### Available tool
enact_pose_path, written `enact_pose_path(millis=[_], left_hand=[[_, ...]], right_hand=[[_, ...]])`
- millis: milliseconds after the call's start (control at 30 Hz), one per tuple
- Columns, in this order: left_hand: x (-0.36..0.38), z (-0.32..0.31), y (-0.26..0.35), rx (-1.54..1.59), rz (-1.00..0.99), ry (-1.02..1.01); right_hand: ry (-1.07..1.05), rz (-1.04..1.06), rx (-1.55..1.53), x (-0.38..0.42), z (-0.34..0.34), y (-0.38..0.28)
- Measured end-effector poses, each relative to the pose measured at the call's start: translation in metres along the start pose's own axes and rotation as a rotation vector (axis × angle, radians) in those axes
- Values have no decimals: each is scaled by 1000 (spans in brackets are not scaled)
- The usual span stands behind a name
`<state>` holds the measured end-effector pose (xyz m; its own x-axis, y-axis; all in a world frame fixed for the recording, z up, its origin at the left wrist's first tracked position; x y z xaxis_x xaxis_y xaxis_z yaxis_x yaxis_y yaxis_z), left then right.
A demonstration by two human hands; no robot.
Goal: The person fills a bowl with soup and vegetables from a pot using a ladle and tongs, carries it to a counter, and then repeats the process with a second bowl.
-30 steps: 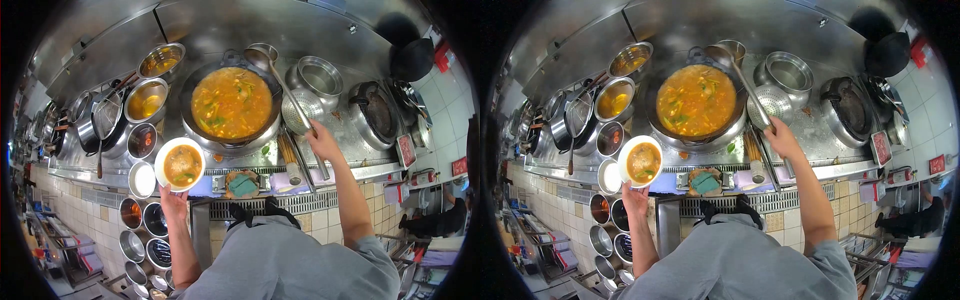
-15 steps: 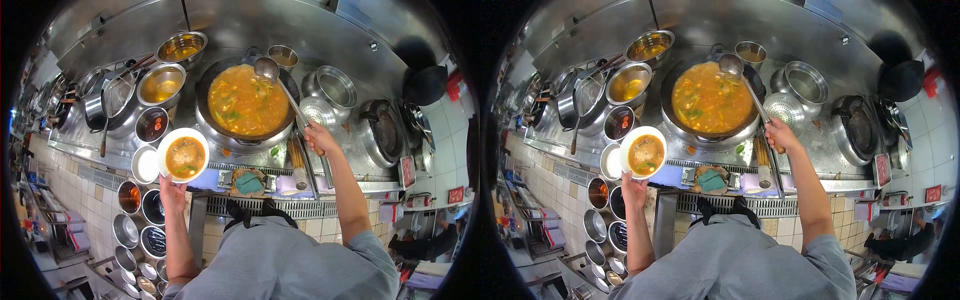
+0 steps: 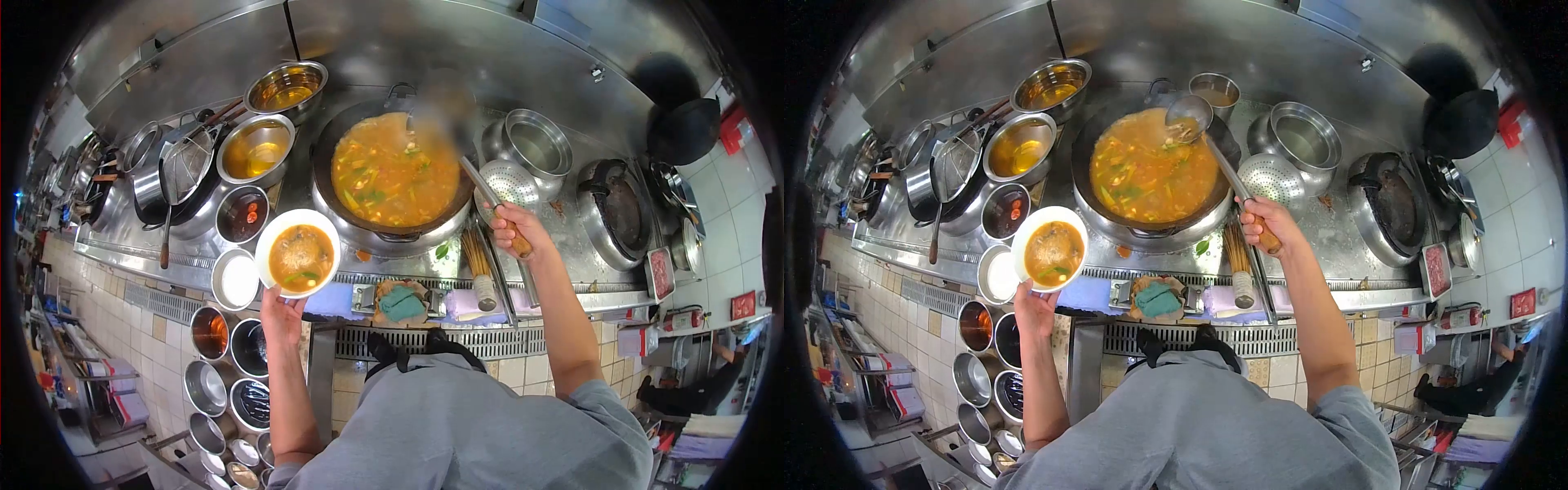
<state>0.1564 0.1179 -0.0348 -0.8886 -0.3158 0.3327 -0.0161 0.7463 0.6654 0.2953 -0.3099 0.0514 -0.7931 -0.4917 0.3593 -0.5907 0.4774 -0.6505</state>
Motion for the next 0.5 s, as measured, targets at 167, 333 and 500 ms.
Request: enact_pose_path(millis=[167,333,500], left_hand=[[-11,-12,-12,15,63,3],[-27,-25,-25,36,77,-94],[-36,-52,-29,62,99,-99]], right_hand=[[-62,-53,-273,24,-7,-13],[-5,-48,-235,50,-18,-31],[-29,-36,-289,73,-37,-39]])
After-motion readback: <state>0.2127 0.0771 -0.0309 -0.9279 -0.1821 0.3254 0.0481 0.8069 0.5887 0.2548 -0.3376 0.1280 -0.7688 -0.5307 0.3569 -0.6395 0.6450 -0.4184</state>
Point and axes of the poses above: each hand's wrist, its own x-axis away from the middle knuckle, its own z-axis out of the back of the hand, y = z × x, the point moved 10 cm from there along -x, towards the middle knuckle, and after that the axes turned 4 degrees about -y, right-handed, at the moved point
